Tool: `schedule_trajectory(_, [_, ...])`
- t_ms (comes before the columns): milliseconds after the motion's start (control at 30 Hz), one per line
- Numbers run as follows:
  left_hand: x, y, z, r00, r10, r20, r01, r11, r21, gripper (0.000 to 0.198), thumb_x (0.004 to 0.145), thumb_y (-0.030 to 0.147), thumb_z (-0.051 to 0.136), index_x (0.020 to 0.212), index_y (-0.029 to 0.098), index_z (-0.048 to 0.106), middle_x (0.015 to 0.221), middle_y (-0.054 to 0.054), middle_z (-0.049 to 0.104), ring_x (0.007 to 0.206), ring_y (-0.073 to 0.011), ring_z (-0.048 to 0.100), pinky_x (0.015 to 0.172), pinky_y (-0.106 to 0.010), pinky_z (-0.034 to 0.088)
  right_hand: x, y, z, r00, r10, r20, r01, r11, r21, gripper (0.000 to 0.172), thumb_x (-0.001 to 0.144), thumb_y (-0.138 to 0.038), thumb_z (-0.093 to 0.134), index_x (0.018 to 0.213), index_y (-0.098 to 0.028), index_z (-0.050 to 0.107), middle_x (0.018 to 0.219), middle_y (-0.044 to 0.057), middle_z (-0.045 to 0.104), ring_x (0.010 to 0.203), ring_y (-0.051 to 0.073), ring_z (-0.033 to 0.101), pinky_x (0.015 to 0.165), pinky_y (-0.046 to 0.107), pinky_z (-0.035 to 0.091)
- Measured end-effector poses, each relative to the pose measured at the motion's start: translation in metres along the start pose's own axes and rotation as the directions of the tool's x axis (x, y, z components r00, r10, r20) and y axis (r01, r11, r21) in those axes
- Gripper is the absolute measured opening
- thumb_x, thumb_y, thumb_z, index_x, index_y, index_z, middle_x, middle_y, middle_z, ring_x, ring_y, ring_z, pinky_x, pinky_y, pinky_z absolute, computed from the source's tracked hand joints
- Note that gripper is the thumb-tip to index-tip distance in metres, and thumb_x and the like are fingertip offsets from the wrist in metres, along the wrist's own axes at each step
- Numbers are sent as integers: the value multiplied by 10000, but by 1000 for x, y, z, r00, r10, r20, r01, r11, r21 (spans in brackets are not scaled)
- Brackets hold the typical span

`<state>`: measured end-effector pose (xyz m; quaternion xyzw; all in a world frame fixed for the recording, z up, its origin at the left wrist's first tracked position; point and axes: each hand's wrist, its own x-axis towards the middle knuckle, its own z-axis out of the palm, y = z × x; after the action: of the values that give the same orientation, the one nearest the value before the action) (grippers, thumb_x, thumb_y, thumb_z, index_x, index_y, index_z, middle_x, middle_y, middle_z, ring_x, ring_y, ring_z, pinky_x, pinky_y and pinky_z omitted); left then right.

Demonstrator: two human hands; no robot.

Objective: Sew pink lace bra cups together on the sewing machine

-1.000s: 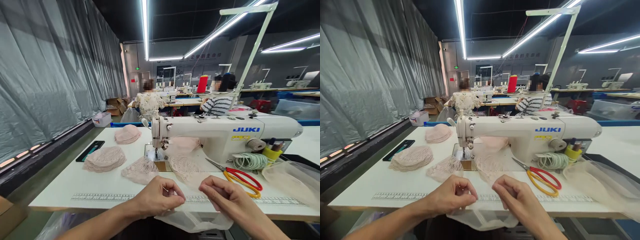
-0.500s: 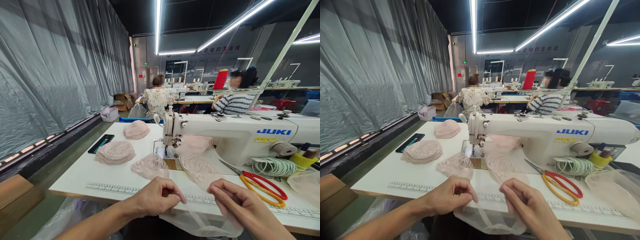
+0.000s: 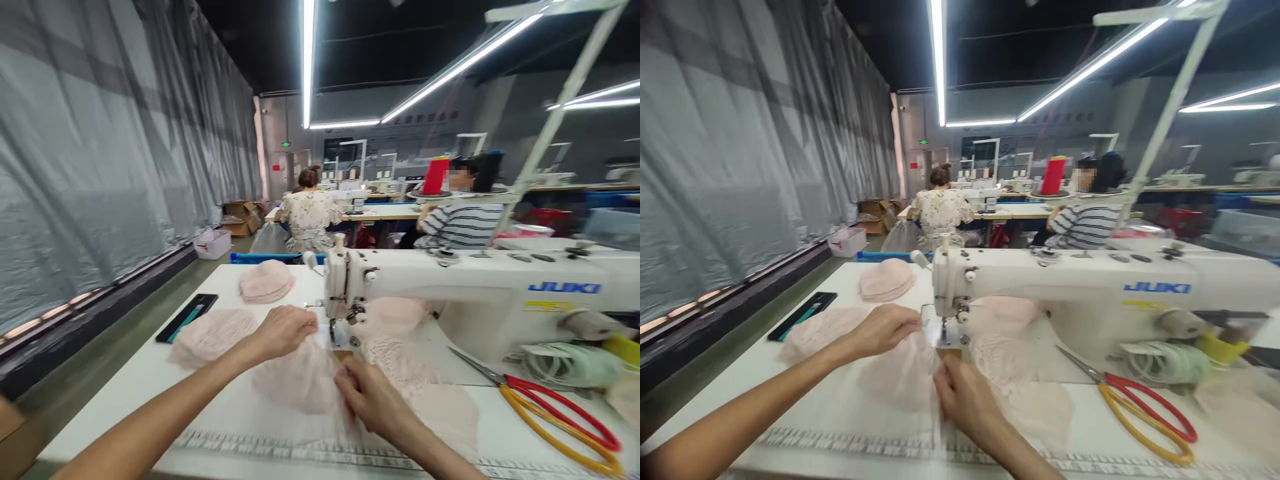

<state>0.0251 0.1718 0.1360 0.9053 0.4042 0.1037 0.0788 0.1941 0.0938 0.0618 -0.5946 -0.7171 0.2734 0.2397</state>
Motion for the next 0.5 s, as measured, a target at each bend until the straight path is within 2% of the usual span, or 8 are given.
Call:
schedule_trajectory(100, [25,-25,46,999,8,34,-10,998,66,242,866,175,374,740,171,580,787,-54,629,755,-191,575,652,-252,365,8,26,-13,992,3,-127,-22,988,-153,192,831,-259,399,650,-214,444,573,26,605,637,201,604,596,258,408])
schedule_trajectory(167, [29,-39,71,1000,11,24,-13,995,96,258,890,188,320,813,172,566,847,-64,612,754,-197,574,652,-269,382,5,45,-31,984,0,-179,-41,973,-227,210,857,-290,407,693,-211,512,619,17,627,663,195,611,613,253,413])
schedule_trajectory(233, [26,-51,85,1000,20,20,-22,992,121,302,916,199,263,860,180,559,868,-61,591,751,-196,572,664,-289,400,5,64,-56,970,6,-241,-78,953,-292,234,886,-286,381,757,-212,562,663,12,640,667,183,615,601,245,412])
schedule_trajectory(300, [19,-55,90,1000,4,23,-9,978,209,309,911,171,259,937,203,565,899,-56,582,762,-192,569,690,-306,423,13,83,-83,949,13,-315,-130,926,-354,227,890,-243,372,881,-207,596,782,38,654,716,196,622,611,264,411])
schedule_trajectory(400, [11,-44,94,998,16,-68,9,932,362,427,826,29,311,1134,222,535,1077,-78,584,952,-212,557,866,-369,407,36,108,-110,931,10,-364,-176,888,-426,296,819,-132,453,1059,-226,600,1018,83,608,787,226,624,577,275,399])
schedule_trajectory(500, [13,-10,108,970,178,-165,-85,885,459,492,770,-34,337,1165,167,549,1202,-127,556,1126,-272,486,983,-446,322,58,123,-113,942,-12,-335,-149,879,-453,281,765,-47,514,920,-232,657,971,51,607,736,195,618,564,268,404])
